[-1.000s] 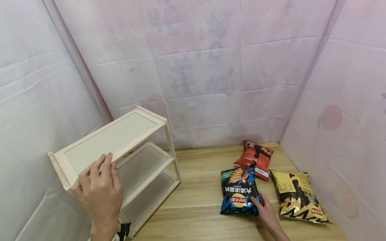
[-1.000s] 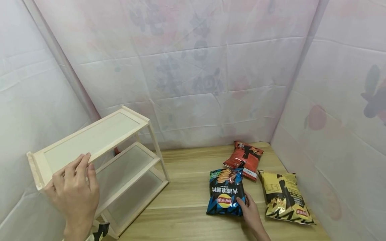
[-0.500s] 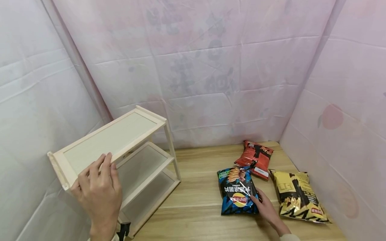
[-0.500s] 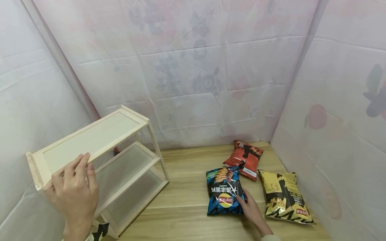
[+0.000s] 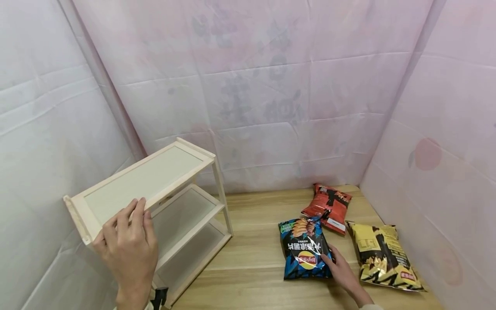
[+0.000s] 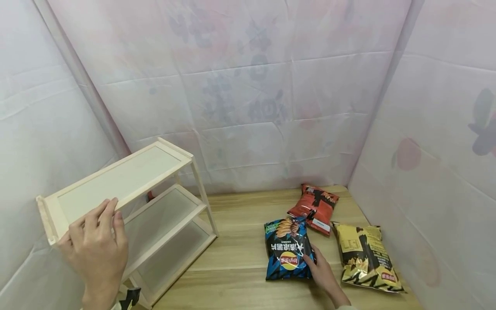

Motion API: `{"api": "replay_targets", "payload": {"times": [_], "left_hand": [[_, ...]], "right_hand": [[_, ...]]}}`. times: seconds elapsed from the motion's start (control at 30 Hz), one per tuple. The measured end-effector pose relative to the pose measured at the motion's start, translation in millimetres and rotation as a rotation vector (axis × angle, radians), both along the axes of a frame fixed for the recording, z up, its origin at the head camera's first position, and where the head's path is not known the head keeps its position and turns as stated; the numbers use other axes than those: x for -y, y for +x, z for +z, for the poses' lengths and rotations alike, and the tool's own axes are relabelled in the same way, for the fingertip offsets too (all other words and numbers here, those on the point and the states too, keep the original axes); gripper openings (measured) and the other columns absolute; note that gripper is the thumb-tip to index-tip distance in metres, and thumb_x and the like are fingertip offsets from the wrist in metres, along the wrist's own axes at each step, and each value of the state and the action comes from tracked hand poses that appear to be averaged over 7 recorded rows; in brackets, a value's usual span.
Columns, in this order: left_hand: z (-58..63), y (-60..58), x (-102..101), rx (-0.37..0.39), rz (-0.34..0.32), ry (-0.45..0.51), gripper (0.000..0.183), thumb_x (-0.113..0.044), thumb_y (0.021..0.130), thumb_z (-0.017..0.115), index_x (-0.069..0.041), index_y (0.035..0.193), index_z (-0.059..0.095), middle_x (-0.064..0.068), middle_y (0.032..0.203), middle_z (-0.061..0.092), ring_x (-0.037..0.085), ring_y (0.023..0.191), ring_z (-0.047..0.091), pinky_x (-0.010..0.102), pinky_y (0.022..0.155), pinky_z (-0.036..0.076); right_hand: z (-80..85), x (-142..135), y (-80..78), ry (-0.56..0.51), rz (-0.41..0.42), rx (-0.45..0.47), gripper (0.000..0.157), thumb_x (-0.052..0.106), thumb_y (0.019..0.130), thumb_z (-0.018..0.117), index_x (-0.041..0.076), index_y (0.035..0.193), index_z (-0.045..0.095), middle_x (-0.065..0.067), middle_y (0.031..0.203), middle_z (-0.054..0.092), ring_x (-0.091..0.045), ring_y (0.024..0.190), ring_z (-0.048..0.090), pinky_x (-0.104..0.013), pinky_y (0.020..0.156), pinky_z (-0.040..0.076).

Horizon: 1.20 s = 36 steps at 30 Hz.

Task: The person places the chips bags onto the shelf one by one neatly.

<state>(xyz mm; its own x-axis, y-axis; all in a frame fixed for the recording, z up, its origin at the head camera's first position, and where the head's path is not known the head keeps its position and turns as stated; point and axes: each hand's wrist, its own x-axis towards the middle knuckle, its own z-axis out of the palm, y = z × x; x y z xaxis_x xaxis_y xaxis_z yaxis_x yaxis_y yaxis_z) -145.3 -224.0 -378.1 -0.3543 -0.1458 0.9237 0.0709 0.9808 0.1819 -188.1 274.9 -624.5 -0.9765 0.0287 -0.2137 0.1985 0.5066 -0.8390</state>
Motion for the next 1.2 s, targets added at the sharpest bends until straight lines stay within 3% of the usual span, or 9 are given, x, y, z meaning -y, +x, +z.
{"api": "replay_targets", "payload": {"times": [0.37,0.63,0.87,1.2], "left_hand": [[0.1,0.8,0,-0.007,-0.009,-0.021,0.033,-0.026,0.107,0.056,-0.013,0.132,0.073,0.016,0.131,0.075,0.045,0.111,0.059,0.057,0.093,0.03],[0.4,-4.6,-6,-0.163,-0.008,-0.044,0.02,-0.009,0.098,0.07,-0.011,0.116,0.079,0.015,0.115,0.079,0.041,0.104,0.065,0.056,0.09,0.032],[-1.2,-6.4,-13,-0.213,0.01,0.02,0.022,-0.003,0.094,0.073,-0.01,0.114,0.081,0.017,0.113,0.08,0.041,0.101,0.065,0.056,0.092,0.032],[-5.3,-9.9,-13,-0.265,0.034,0.054,0.018,-0.008,0.097,0.073,-0.012,0.111,0.083,0.012,0.111,0.082,0.039,0.101,0.067,0.054,0.096,0.034]], "right_hand": [[1.5,0,1.0,0.02,0.0,0.0,0.067,0.035,0.114,0.044,-0.006,0.163,0.023,-0.04,0.165,0.032,-0.056,0.15,0.041,-0.061,0.115,0.046],[2.8,0,0.5,0.019,0.003,0.008,0.071,0.041,0.114,0.044,-0.004,0.164,0.023,-0.039,0.166,0.031,-0.055,0.15,0.04,-0.061,0.116,0.046],[3.3,2,0.7,0.028,-0.003,-0.003,0.068,0.037,0.114,0.044,-0.003,0.164,0.023,-0.038,0.167,0.03,-0.055,0.152,0.038,-0.063,0.118,0.043],[3.5,2,5.4,0.071,-0.009,-0.042,0.067,0.037,0.114,0.045,-0.003,0.164,0.024,-0.038,0.166,0.032,-0.055,0.149,0.042,-0.062,0.116,0.045]]}}
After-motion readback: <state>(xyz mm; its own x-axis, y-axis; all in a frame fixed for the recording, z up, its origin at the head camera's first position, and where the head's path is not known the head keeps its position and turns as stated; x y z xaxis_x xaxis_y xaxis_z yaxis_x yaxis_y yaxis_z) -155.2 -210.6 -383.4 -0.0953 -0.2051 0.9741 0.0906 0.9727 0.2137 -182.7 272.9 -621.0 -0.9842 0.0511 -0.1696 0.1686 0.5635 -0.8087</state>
